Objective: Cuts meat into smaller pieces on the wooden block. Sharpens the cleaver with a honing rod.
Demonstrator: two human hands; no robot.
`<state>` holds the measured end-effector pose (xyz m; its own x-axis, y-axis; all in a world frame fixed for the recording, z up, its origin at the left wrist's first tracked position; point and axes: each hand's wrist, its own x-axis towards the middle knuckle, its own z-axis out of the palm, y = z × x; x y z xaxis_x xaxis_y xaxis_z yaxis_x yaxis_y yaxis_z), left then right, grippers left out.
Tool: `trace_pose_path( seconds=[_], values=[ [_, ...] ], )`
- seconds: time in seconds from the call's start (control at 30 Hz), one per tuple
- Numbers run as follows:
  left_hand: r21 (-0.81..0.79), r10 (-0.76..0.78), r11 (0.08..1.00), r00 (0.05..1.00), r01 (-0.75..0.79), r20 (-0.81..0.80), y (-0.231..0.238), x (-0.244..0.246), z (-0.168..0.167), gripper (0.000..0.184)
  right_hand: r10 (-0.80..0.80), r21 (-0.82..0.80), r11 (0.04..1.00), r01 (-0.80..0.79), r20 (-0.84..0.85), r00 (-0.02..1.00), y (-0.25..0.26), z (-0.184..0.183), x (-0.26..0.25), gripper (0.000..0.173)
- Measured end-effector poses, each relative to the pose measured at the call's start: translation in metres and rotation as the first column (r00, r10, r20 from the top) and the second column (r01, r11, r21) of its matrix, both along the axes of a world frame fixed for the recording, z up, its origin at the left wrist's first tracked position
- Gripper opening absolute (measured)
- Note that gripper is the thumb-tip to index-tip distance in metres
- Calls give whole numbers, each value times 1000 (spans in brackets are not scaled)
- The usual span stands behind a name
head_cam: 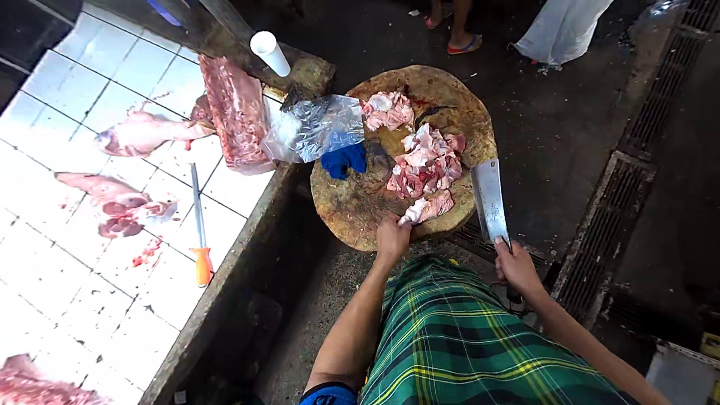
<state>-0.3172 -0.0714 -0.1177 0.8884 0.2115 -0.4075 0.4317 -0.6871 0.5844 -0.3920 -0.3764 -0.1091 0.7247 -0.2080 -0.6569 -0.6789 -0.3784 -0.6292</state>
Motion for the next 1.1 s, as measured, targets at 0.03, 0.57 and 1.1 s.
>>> trace_pose_path(
  seconds=[0.03,0.57,1.1],
  values=[
    [-137,77,987,993,-89,-89,3,3,5,31,44,-54,998,-43,34,998,-3,1,1,61],
    [-570,-97,766,822,-298,-561,45,-4,3,29,805,-474,585,-659,238,543,148,15,32,37],
    [-477,122,789,859,-388,-497,126,-45,-5,35,800,-497,420,-760,-193,568,76,41,23,42]
  ],
)
